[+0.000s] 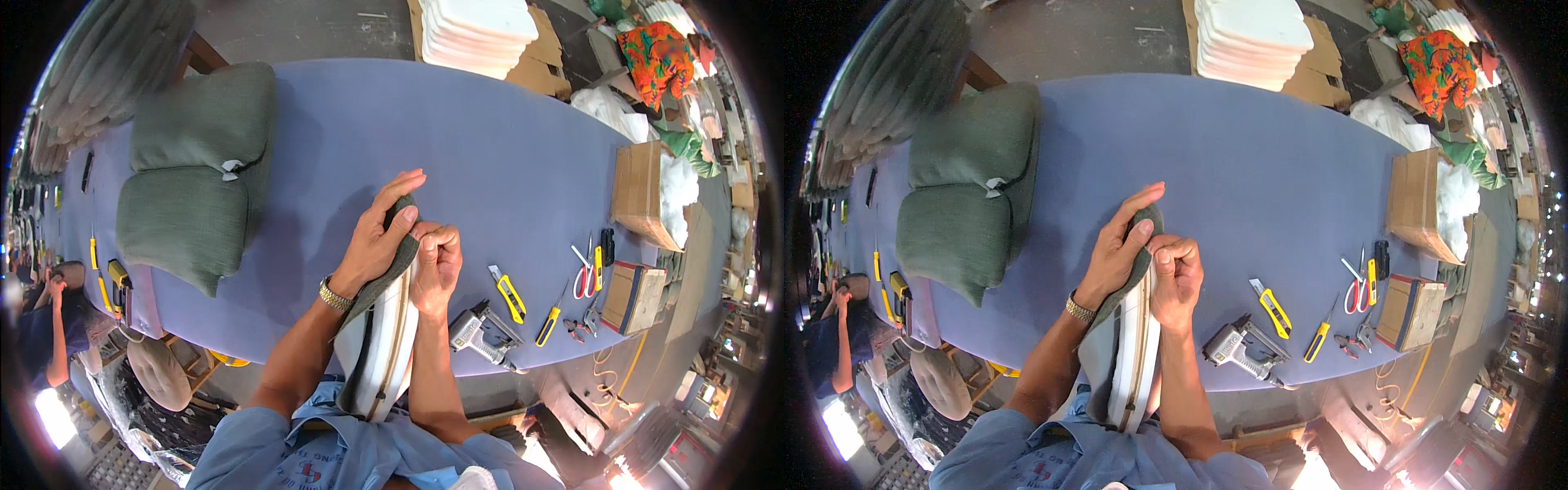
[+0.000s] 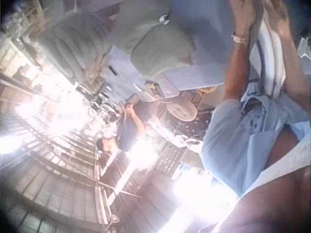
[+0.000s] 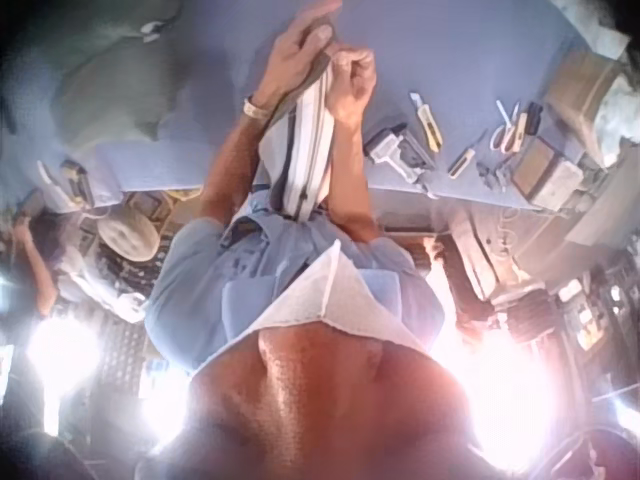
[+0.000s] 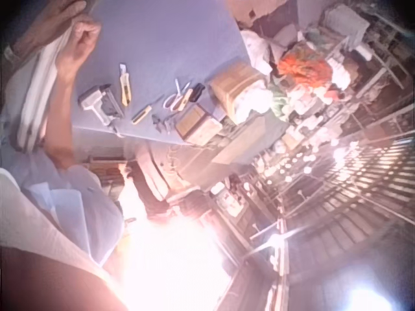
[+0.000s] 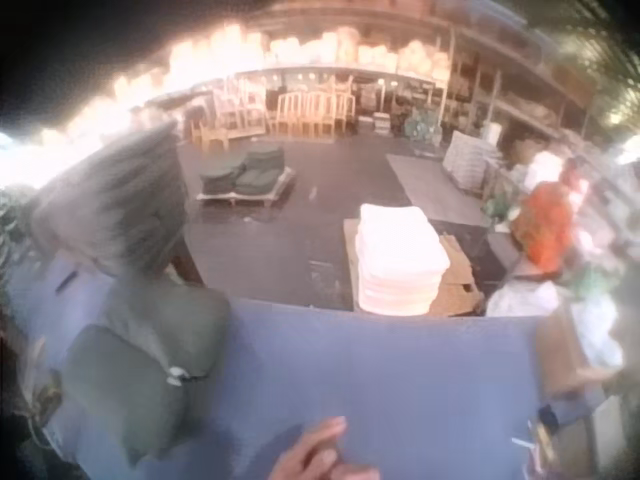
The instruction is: The person folds and staples a green fabric cover onto a cushion using a pneumatic staple gun and a utility knife. The person repeatedly trims excess fabric and secures the edges, then places the finished cushion aside.
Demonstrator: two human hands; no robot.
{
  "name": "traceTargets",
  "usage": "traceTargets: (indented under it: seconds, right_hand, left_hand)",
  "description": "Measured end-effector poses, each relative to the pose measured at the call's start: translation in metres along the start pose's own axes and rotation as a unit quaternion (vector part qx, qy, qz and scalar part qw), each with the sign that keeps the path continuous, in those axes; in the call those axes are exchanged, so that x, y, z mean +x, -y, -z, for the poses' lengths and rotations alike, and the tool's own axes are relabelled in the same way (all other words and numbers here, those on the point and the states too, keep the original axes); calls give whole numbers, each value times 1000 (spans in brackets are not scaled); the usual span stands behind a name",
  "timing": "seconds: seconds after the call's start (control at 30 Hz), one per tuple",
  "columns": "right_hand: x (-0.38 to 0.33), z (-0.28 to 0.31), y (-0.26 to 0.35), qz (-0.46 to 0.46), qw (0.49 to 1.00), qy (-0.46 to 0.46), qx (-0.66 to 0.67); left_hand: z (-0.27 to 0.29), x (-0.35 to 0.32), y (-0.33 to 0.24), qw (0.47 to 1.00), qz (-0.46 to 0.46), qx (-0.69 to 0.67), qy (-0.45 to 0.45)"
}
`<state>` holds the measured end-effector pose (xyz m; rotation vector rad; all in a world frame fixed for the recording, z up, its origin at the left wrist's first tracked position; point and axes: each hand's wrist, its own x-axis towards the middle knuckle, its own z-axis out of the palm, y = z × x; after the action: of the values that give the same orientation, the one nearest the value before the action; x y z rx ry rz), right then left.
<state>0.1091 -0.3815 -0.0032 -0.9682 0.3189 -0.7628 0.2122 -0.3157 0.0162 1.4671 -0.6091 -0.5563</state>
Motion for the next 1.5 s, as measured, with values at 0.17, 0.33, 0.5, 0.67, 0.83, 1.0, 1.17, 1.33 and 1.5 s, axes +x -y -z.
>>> traceTargets:
  seconds: [0.17, 0.33, 0.5, 0.67, 0.83, 1.0, 1.17, 1.33, 1.5]
  right_hand:
    - [-4, 18, 22, -1, 988, 7, -152]
    - [-95, 126, 79, -127, 857, -107, -488]
    - [-194, 199, 107, -213, 626, 6, -750]
    - [-181, 208, 78, -236, 564, 70, -788]
    - [-125, 204, 109, -337, 660, 71, -667]
    - [-26, 121, 177, -407, 772, -40, -486]
    - [68, 43, 192, -79, 722, 314, -612]
    - [104, 11, 183, -136, 702, 391, -579]
    - [116, 10, 172, -126, 675, 426, -588]
  left_hand:
    - [-8, -1, 6, 999, 35, -11, -17]
    - [-3, -6, 11, 999, 27, -25, -35]
    - [-5, -4, 16, 999, 0, -34, -24]
    - [-6, -4, 13, 999, 9, -34, -18]
    - [-18, -5, 11, 999, 30, -21, -17]
    - [-28, -6, 8, 999, 39, 14, -16]
    - [-26, -6, 5, 999, 39, -1, -6]
    - [-20, -6, 7, 999, 38, 0, 10]
    - [-14, -4, 13, 999, 28, -13, 22]
